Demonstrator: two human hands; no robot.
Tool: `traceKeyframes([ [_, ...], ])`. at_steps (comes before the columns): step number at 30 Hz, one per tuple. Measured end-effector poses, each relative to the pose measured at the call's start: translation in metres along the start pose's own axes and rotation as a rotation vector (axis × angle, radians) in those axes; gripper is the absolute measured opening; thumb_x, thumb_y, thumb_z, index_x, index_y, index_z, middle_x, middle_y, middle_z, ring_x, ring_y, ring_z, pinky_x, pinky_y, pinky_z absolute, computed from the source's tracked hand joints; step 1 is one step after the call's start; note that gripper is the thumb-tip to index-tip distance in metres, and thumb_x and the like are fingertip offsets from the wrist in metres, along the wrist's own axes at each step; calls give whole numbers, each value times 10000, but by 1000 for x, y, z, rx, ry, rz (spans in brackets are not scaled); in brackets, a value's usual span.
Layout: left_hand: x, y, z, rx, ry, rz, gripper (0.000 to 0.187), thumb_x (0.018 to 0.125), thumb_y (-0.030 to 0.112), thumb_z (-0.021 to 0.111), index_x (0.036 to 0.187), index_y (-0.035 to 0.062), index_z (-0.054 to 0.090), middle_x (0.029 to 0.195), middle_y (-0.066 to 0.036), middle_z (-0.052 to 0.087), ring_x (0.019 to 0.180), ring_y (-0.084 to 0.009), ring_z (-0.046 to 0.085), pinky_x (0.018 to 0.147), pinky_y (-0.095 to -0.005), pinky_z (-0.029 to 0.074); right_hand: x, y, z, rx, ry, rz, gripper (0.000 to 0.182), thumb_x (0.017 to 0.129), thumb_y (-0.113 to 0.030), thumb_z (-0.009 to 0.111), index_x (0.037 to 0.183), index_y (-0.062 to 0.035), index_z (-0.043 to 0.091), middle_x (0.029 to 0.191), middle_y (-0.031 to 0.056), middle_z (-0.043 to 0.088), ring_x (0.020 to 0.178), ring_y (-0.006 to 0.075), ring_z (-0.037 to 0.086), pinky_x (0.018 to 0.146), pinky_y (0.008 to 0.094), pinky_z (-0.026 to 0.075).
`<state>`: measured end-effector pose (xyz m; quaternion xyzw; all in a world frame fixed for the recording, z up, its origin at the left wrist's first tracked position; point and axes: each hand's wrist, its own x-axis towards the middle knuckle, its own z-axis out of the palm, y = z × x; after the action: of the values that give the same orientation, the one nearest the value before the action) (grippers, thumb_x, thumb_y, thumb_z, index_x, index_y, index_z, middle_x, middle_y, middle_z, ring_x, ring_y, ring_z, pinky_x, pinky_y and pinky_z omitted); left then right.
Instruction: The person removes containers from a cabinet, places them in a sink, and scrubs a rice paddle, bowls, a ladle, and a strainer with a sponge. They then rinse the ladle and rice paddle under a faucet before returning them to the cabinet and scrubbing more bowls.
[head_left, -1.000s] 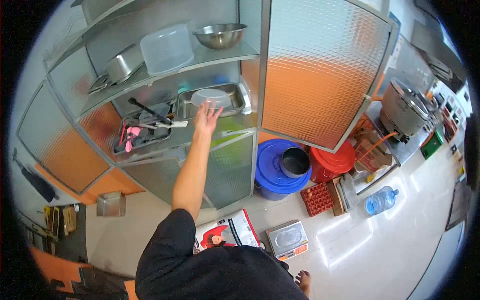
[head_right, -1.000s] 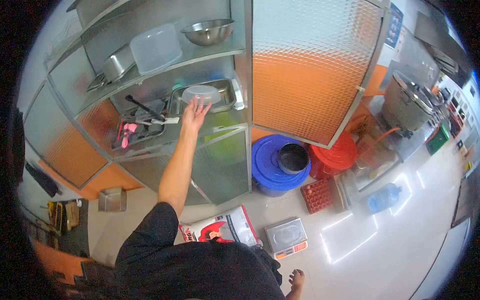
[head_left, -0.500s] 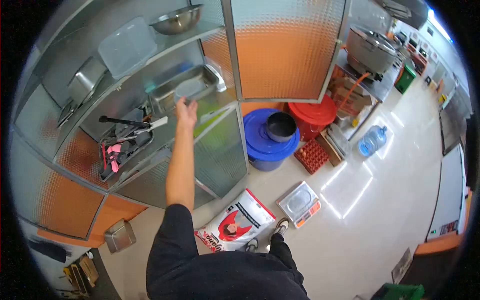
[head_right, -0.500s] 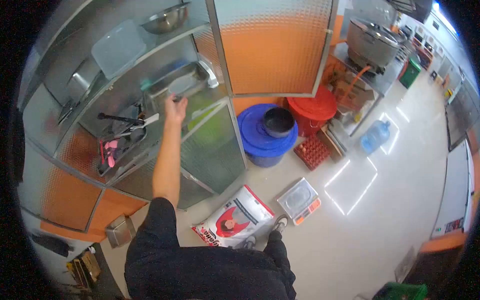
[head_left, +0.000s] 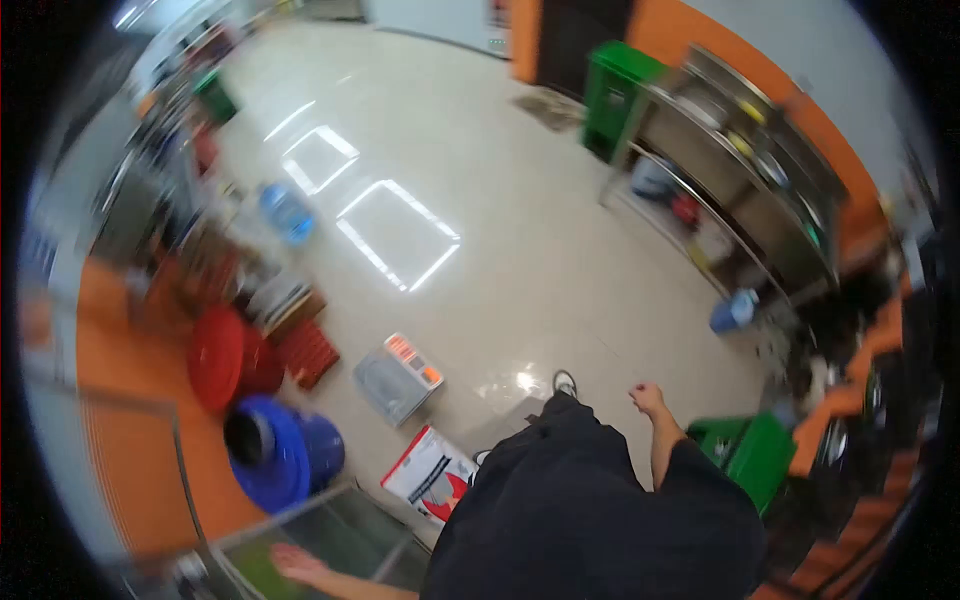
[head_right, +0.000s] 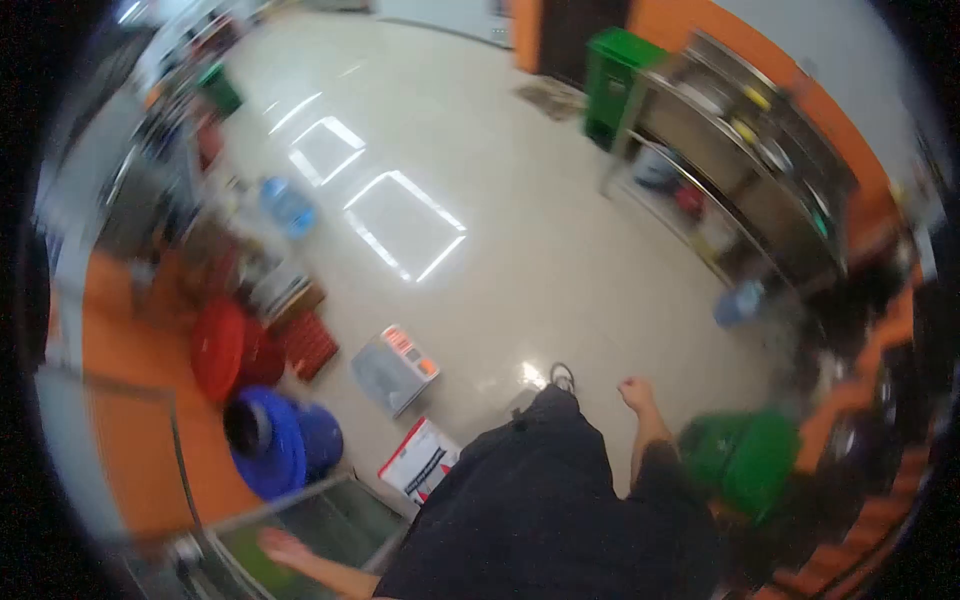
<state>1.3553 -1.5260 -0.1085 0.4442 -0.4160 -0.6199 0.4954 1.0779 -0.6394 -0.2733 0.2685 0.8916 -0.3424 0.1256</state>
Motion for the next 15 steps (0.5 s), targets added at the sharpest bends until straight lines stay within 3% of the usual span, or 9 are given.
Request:
traceKeyframes([
  [1, -82, -41, 84, -149, -158, -106, 235, 885, 277, 483, 904, 68, 587, 854, -81, 598, 781, -202, 579, 711, -307, 497, -5, -7, -14, -1, -17, 76, 213, 760, -230, 691, 755, -19, 666, 673, 121, 643, 611, 228, 612, 587, 364, 492],
  [2, -46, -147, 64, -277, -464, -536, 165, 829, 224, 530, 878, 74, 581, 860, -92, 599, 687, -211, 586, 624, -286, 499, -11, -21, -32, -5, -45, 132, 249, 736, -258, 720, 776, -16, 676, 751, 157, 681, 717, 281, 660, 695, 389, 518],
  [3, -95, -193, 127, -163, -298, -1023, 144, 791, 149, 530, 905, 73, 574, 837, -109, 594, 597, -218, 567, 552, -277, 487, -4, -13, -40, 19, -16, 161, 249, 736, -258, 720, 776, -16, 676, 751, 157, 681, 717, 281, 660, 695, 389, 518],
  [4, -153, -222, 186, 300, -493, -1005, 217, 862, 199, 548, 1029, 63, 576, 942, -115, 614, 731, -223, 610, 644, -307, 510, 11, -6, -59, -21, -24, 177, 250, 727, -257, 731, 773, -17, 676, 755, 160, 681, 714, 283, 659, 690, 394, 519],
  [6, -281, -263, 322, 353, -497, -836, 354, 935, 306, 548, 1199, 70, 541, 1101, -102, 608, 900, -237, 615, 739, -336, 504, 34, 23, -86, -56, -3, 210, 252, 719, -255, 741, 771, -17, 677, 759, 164, 681, 711, 285, 659, 685, 399, 520],
  [7, -322, -271, 382, 360, -530, -842, 354, 935, 306, 548, 1199, 70, 541, 1101, -102, 608, 900, -237, 615, 739, -336, 504, 50, 43, -95, -66, -8, 260, 226, 742, -242, 731, 752, -30, 655, 714, 128, 662, 664, 231, 639, 615, 369, 511],
  [9, -391, -281, 470, 499, -993, -763, 466, 960, 396, 537, 1311, 92, 496, 1252, -75, 570, 1035, -234, 586, 824, -366, 478, 84, 82, -120, -64, 13, 335, 208, 765, -229, 720, 734, -43, 633, 670, 91, 643, 616, 176, 620, 544, 339, 503],
  [11, -429, -305, 534, 633, -1049, -711, 458, 964, 385, 530, 1321, 101, 491, 1264, -75, 568, 1032, -235, 590, 833, -379, 474, 113, 118, -143, 483, 15, 586, 160, 832, -222, 642, 878, -70, 625, 746, 64, 647, 617, 166, 623, 489, 308, 491],
  [15, -498, -344, 632, 845, -1128, -638, 464, 966, 368, 521, 1349, 112, 467, 1310, -70, 557, 1063, -254, 594, 862, -402, 462, 161, 166, -190, 795, 209, 705, 162, 887, -197, 562, 1003, -92, 604, 807, 43, 639, 629, 154, 624, 447, 280, 468],
])
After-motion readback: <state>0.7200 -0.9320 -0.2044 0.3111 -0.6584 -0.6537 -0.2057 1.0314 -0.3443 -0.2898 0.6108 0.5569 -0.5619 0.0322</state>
